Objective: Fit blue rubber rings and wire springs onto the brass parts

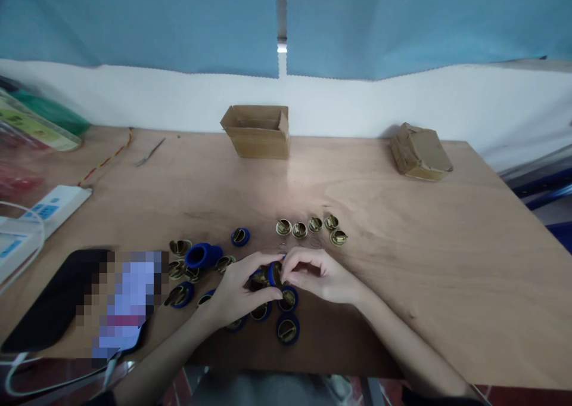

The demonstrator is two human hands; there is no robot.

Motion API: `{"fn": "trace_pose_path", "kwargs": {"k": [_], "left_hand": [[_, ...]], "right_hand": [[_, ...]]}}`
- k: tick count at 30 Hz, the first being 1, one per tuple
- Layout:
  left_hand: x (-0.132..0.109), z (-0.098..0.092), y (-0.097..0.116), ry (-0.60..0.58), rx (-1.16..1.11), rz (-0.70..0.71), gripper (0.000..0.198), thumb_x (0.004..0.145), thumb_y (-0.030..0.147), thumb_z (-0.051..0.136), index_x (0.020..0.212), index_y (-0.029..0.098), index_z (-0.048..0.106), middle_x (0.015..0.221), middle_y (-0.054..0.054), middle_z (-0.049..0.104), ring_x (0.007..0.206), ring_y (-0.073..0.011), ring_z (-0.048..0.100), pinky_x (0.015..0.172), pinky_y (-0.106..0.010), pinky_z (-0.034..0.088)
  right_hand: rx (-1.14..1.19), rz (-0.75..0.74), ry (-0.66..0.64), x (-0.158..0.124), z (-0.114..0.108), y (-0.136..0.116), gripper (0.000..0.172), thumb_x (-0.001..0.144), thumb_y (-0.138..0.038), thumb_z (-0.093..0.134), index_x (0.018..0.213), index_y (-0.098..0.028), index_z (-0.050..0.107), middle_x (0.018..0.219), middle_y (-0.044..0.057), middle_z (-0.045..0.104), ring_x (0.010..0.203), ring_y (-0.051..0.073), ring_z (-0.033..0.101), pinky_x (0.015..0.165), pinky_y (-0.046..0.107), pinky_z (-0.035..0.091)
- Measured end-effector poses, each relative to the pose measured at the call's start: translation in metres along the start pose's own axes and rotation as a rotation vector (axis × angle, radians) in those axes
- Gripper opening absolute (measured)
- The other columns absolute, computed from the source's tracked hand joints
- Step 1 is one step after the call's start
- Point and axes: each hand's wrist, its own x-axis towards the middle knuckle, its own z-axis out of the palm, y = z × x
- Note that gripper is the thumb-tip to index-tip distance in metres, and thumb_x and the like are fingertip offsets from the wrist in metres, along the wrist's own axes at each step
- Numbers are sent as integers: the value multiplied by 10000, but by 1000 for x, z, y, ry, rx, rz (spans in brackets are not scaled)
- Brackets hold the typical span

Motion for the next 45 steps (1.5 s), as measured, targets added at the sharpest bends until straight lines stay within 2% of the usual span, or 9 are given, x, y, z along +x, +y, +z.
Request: {"fn": "trace_pose_path", "kwargs": {"k": [5, 9, 17, 19, 24, 27, 30, 39, 45], "left_hand": [[-1, 1, -3, -24, 7, 13, 493, 805, 388, 833, 1233, 249, 631, 1096, -44, 774, 1005, -232, 744, 887, -348, 568], [-2, 3, -6, -12, 0, 17, 537, 796, 380, 844, 1265, 253, 614, 1154, -48, 762, 1071, -240, 729, 937, -358, 555], [-2, 4, -3, 36, -30, -13, 623, 762, 346, 874, 1314, 282, 592, 1191, -30, 756, 1079, -228, 722, 952, -358, 570], [-2, 5, -3, 56, -19, -24, 614, 747, 345, 884, 1291, 279, 608, 1185, -30, 760, 1066, -230, 727, 935, -357, 581], [-2, 7, -7, 75, 4, 44, 623, 802, 312, 844, 1360, 276, 568, 1185, -48, 755, 1073, -224, 728, 930, -348, 590], [-1, 8, -10, 77, 19, 103, 611, 837, 279, 815, 1386, 276, 548, 1203, -56, 741, 1091, -215, 715, 958, -350, 582], [0, 8, -10, 74, 20, 129, 520, 868, 230, 781, 1344, 259, 573, 1212, -61, 731, 1131, -211, 692, 997, -353, 567], [0, 10, -9, 116, 2, 233, 310, 919, 132, 696, 1205, 201, 600, 1211, -100, 711, 1187, -204, 660, 1026, -364, 558], [-2, 14, -11, 132, 12, 258, 276, 930, 104, 663, 1181, 194, 591, 1201, -111, 703, 1180, -210, 660, 1013, -372, 570]], "right_hand": [[-66, -16, -13, 0, 1, -5, 133, 984, -309, 636, 938, -199, 695, 938, 38, 647, 877, 162, 613, 810, 315, 497], [-161, -61, 10, 1, 2, -9, 128, 985, -294, 637, 917, -194, 679, 937, 40, 647, 890, 163, 621, 830, 324, 503], [-548, -100, 53, -3, 2, -20, 42, 967, -205, 651, 926, -210, 652, 1137, 63, 558, 1074, 188, 598, 951, 365, 475], [-604, -95, 42, -4, 2, -20, 30, 983, -217, 632, 953, -217, 638, 1130, 60, 558, 1048, 182, 599, 919, 352, 488], [-728, -79, 41, -6, 7, -15, 78, 1020, -221, 557, 946, -211, 579, 883, 3, 586, 742, 131, 571, 661, 264, 471], [-823, -169, 66, -6, 11, -11, 113, 1028, -188, 505, 930, -198, 562, 814, -2, 581, 682, 132, 543, 620, 264, 454], [-960, -279, 108, -6, 14, -7, 154, 1035, -175, 464, 921, -186, 567, 798, 19, 603, 675, 152, 545, 612, 282, 464], [-1338, -552, 142, -5, 24, 4, 282, 972, -34, 379, 908, -149, 628, 838, 97, 715, 731, 193, 668, 674, 324, 557], [-1427, -632, 149, -6, 22, 10, 284, 976, -29, 389, 944, -130, 652, 820, 99, 728, 688, 186, 685, 655, 319, 582]]}}
